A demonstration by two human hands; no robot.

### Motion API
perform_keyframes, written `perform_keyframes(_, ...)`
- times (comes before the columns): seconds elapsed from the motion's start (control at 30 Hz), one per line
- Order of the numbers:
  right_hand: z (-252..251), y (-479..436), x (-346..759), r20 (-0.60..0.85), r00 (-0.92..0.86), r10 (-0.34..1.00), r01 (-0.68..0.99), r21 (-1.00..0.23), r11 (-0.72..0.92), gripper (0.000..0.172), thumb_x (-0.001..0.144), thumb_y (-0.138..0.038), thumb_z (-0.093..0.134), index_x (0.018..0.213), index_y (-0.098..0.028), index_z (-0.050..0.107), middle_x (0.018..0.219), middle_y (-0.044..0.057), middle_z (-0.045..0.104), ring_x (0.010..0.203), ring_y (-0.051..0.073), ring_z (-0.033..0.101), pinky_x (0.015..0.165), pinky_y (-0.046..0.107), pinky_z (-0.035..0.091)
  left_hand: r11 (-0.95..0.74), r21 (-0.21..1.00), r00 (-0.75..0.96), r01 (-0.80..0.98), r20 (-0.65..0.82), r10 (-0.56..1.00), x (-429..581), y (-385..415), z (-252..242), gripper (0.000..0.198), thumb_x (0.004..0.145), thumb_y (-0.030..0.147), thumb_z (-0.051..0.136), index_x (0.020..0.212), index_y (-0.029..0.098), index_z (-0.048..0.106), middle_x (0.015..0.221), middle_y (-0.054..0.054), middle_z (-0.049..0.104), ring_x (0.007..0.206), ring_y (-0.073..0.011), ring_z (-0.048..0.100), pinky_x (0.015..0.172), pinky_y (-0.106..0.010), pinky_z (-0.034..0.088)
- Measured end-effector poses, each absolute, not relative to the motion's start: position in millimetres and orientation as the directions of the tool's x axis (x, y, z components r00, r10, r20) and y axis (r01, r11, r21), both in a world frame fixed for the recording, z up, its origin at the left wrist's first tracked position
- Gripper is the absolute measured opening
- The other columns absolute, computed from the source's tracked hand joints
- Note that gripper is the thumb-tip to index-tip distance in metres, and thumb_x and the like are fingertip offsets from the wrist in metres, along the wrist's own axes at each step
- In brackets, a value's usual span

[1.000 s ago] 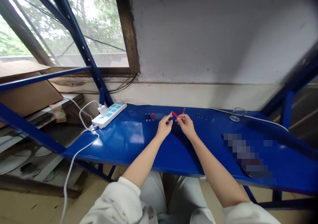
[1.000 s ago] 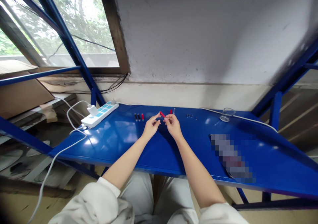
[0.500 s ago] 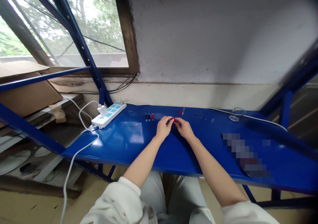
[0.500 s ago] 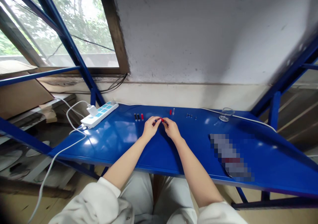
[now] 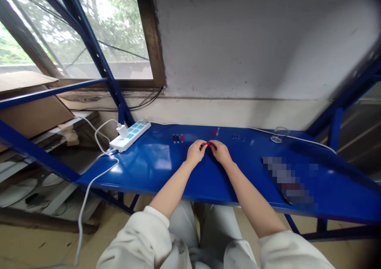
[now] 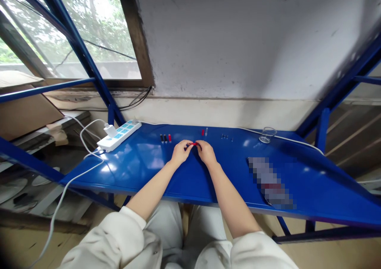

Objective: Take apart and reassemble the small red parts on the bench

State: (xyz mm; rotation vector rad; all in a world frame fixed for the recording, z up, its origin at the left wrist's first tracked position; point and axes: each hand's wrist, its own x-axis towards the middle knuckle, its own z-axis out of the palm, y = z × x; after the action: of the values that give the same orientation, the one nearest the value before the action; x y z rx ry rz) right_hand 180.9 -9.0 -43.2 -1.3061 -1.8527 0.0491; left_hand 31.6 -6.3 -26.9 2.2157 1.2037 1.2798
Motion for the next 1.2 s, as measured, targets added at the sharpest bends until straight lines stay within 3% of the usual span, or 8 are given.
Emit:
perform_keyframes(0.23, -41.7, -11.8, 180.2, 0.642, -0.109, 0.759, 0.803, -0.394, 0.448, 0.030, 0.083, -0.019, 0.040, 0.108, -0.015, 0.057, 0.101, 0.011, 0.063, 0.092, 0.021, 0.058, 0.080, 0.036, 0.045, -0.635, 0.546, 0.339, 0.546, 0.549, 0.764, 31.5, -3.3, -14.2, 0.018, 0.083, 0.026, 0.048, 0.091, 0.018, 0.061, 0.086, -0.003, 0.064, 0.076, -0.0127, 0.057, 0.071, -0.025, 0.045)
perform_keyframes(0.47, -38.5, -14.7, 174.1, 0.628, -0.121, 0.769, 0.771, -0.428, 0.471, 0.035, 0.083, -0.024, 0.041, 0.116, -0.017, 0.050, 0.098, 0.008, 0.062, 0.071, 0.016, 0.058, 0.073, 0.033, 0.047, -0.778, 0.169, 0.621, 0.605, 0.512, 0.594, 0.4, 30.3, 64.1, 0.024, 0.083, 0.033, 0.047, 0.084, 0.019, 0.067, 0.084, -0.005, 0.063, 0.084, -0.0167, 0.053, 0.078, -0.030, 0.039)
perform_keyframes(0.63, -37.2, -15.1, 174.6, 0.622, -0.120, 0.774, 0.778, -0.425, 0.462, 0.032, 0.082, -0.021, 0.039, 0.111, -0.016, 0.052, 0.092, 0.009, 0.062, 0.074, 0.017, 0.058, 0.072, 0.033, 0.047, -0.711, -0.033, 0.675, 0.703, 0.346, 0.652, -17.6, 57.8, 97.1, 0.020, 0.075, 0.034, 0.058, 0.078, 0.018, 0.069, 0.083, -0.007, 0.061, 0.088, -0.0215, 0.049, 0.076, -0.033, 0.034)
perform_keyframes(0.83, -36.8, -15.8, 175.8, 0.604, -0.117, 0.788, 0.786, -0.428, 0.445, 0.031, 0.082, -0.019, 0.038, 0.109, -0.016, 0.053, 0.091, 0.009, 0.061, 0.079, 0.018, 0.057, 0.073, 0.032, 0.046, -0.652, -0.067, 0.651, 0.755, 0.191, 0.734, -31.7, 67.6, 75.5, 0.017, 0.073, 0.034, 0.060, 0.074, 0.020, 0.069, 0.089, -0.008, 0.059, 0.094, -0.0246, 0.046, 0.077, -0.035, 0.030)
perform_keyframes(1.2, -35.8, -16.7, 175.2, 0.580, -0.105, 0.808, 0.789, -0.446, 0.422, 0.032, 0.081, -0.017, 0.038, 0.108, -0.016, 0.054, 0.091, 0.008, 0.061, 0.081, 0.018, 0.057, 0.075, 0.033, 0.046, -0.635, -0.051, 0.632, 0.771, 0.192, 0.751, -38.5, 68.8, 52.6, 0.013, 0.073, 0.029, 0.060, 0.072, 0.019, 0.068, 0.086, -0.008, 0.060, 0.092, -0.0232, 0.047, 0.079, -0.036, 0.027)
